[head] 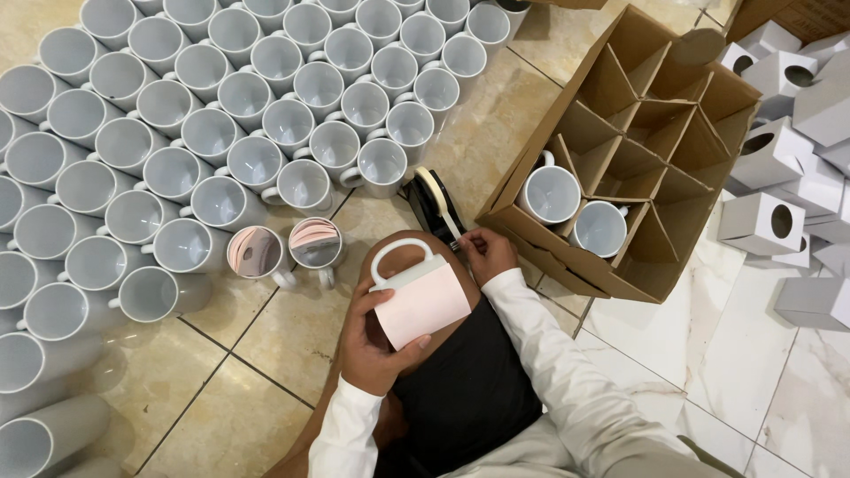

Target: The person applies adhesive labels to the surfaces of ceramic mugs before placing them into a cardboard divider box.

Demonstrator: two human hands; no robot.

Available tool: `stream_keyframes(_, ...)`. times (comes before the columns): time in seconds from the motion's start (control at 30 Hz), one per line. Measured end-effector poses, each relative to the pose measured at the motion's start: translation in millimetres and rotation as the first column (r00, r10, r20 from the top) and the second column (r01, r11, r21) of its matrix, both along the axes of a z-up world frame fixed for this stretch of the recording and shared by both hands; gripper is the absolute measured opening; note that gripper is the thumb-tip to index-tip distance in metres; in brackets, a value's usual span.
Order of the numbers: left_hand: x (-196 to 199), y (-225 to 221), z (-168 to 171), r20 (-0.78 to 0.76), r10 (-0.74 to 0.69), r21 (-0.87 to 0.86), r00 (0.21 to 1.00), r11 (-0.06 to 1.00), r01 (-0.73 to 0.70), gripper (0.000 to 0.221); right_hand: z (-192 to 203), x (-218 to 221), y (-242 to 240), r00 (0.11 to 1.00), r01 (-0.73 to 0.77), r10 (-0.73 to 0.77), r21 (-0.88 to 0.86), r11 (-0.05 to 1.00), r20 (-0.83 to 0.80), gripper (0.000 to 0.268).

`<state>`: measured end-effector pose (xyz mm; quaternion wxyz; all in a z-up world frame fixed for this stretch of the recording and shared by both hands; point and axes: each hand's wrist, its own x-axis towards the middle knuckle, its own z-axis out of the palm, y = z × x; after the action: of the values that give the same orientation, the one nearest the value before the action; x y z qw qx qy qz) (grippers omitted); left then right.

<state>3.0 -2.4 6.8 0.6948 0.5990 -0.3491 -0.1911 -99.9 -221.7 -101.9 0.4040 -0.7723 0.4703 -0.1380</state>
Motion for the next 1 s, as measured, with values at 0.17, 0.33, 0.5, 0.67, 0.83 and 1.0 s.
stream_keyframes(0.17, -2, 4, -7, -0.026, 0.011, 0.037, 1.000, 0.999, -0.011, 0.064, -24, -13, 1, 0.982, 0.114, -0.142, 0.206, 0.972, 0.127, 0.030)
stream_keyframes(0.33, -1, 3, 2, 0.102, 0.055, 0.056, 0.993, 0.997, -0.061, 0.062, -31, -16, 0, 0.998, 0.066, -0.066, 0.038, 0.997, 0.002, 0.042)
stream_keyframes(0.5, -1, 10, -13, 0.207, 0.043, 0.043, 0.977, 0.998, -0.053, 0.058, -48, -35, -1, 0.998, 0.027, -0.030, 0.055, 0.998, 0.056, 0.031)
stream_keyframes(0.67, -2, 7, -6, 0.237, 0.141, -0.131, 0.961, 0.985, -0.113, 0.054, 87, -18, 35, 0.882, 0.082, -0.118, 0.097, 0.992, 0.456, 0.025)
stream_keyframes(0.83, -6, 15, -1, 0.209, 0.108, -0.142, 0.972, 0.987, -0.079, 0.051, 164, -6, 76, 0.735, -0.187, 0.109, 0.046, 0.981, 0.670, 0.010)
stream_keyframes(1.0, -10, 19, -6, 0.201, 0.074, -0.160, 0.977, 0.986, -0.042, 0.049, 172, 0, 99, 0.784, -0.364, 0.239, 0.114, 0.924, 0.573, 0.006)
